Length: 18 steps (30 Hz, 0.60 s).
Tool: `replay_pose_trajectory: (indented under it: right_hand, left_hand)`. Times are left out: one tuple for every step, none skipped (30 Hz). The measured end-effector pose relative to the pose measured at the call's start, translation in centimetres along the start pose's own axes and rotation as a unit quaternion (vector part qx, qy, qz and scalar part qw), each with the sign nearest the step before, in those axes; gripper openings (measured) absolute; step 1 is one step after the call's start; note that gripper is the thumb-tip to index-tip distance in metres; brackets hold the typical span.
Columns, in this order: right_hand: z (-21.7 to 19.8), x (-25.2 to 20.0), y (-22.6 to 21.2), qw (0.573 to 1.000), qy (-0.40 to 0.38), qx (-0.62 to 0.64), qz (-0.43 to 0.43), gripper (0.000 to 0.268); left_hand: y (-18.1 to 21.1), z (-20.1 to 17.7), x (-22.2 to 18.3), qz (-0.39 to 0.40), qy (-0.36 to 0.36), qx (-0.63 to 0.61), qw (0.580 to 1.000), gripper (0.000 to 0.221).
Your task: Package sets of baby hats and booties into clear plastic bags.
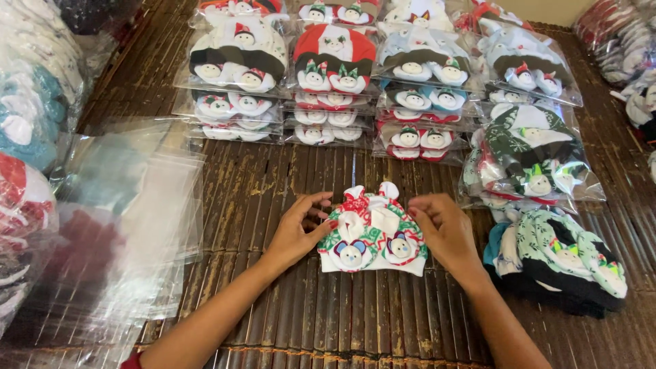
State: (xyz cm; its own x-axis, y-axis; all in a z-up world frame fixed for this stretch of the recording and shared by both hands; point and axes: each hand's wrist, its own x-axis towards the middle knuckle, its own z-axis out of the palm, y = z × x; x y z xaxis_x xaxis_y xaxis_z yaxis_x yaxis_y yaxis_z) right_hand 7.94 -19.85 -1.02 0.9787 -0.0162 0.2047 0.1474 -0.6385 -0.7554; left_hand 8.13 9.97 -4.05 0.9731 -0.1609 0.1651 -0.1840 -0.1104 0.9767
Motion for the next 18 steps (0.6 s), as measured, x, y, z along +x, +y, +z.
replay_pose_trajectory:
  right_hand:
    - [-0.1, -0.3, 0.0, 1.0, 0.002, -0.001, 0.001, 0.02]
    - [-0.1, -0.6, 0.0, 0.999, -0.016, -0.023, -0.022, 0.016]
    - [-0.1, -0.8, 0.0, 0.997, -0.034, -0.045, -0.045, 0.011]
    - [-0.5, -1.0, -1.6, 0.998, -0.033, -0.045, -0.044, 0.011]
    - [-1.0, -1.2, -3.3, 0.991, -0.082, -0.101, -0.031, 0.023]
    - [-1.4, -1.4, -4.9, 0.979, -0.132, -0.156, -0.019, 0.039]
    - [-1.0, -1.5, -4.1, 0.979, -0.13, -0.155, -0.017, 0.039]
    - [-0.6, -1.7, -3.3, 0.979, -0.132, -0.148, -0.043, 0.041]
    - [-0.2, -1.8, -2.6, 0.978, -0.135, -0.14, -0.069, 0.043]
    - [0.1, -1.9, -2.4, 0.979, -0.134, -0.14, -0.069, 0.043]
    - [0.4, -1.9, -2.2, 0.985, -0.107, -0.108, -0.084, 0.036]
    - [0.7, -1.9, -2.0, 0.989, -0.08, -0.075, -0.099, 0.029]
    - [1.0, -1.9, -1.6, 0.989, -0.08, -0.075, -0.1, 0.029]
    - [1.3, -1.9, -1.2, 0.992, -0.055, -0.056, -0.096, 0.024]
    - [1.7, -2.0, -0.8, 0.995, -0.031, -0.036, -0.091, 0.02]
    - [1.4, -1.9, -0.7, 0.995, -0.032, -0.036, -0.09, 0.02]
    - [1.1, -1.7, -0.5, 0.997, -0.062, 0.027, -0.039, 0.017]
    - [0.8, -1.6, -0.3, 0.992, -0.092, 0.089, 0.013, 0.017]
  left_hand:
    - [-0.1, 0.0, 0.0, 0.001, -0.002, 0.0, 1.0, 0.053]
    - [-0.2, 0.0, 0.0, 0.006, -0.004, -0.001, 1.0, 0.054]
    - [-0.3, 0.0, 0.0, 0.01, -0.006, -0.001, 1.0, 0.056]
    - [-0.5, 0.1, 0.0, 0.01, -0.008, 0.0, 1.0, 0.056]
    - [-0.8, 0.1, -0.1, 0.011, -0.012, -0.004, 1.0, 0.057]
    - [-1.0, 0.2, -0.1, 0.012, -0.016, -0.007, 1.0, 0.059]
    - [-0.9, 0.2, -0.1, 0.013, -0.018, -0.006, 1.0, 0.059]
    - [-0.8, 0.3, -0.1, 0.013, -0.016, -0.004, 1.0, 0.058]
    - [-0.7, 0.3, -0.2, 0.013, -0.013, -0.003, 1.0, 0.058]
    - [-0.7, 0.4, -0.2, 0.014, -0.014, -0.002, 1.0, 0.058]
    - [-0.7, 0.4, -0.2, 0.017, -0.011, 0.0, 1.0, 0.057]
    - [-0.7, 0.4, -0.2, 0.02, -0.007, 0.003, 1.0, 0.057]
    - [-0.6, 0.4, -0.2, 0.02, -0.007, 0.003, 1.0, 0.057]
    - [-0.6, 0.5, -0.3, 0.026, -0.003, 0.01, 1.0, 0.056]
    - [-0.5, 0.5, -0.4, 0.031, 0.001, 0.017, 0.999, 0.055]
    - [-0.2, 0.5, -0.4, 0.03, 0.001, 0.017, 0.999, 0.055]
    - [0.0, 0.4, -0.5, 0.04, 0.002, 0.036, 0.999, 0.053]
    - [0.3, 0.4, -0.5, 0.05, 0.003, 0.054, 0.997, 0.051]
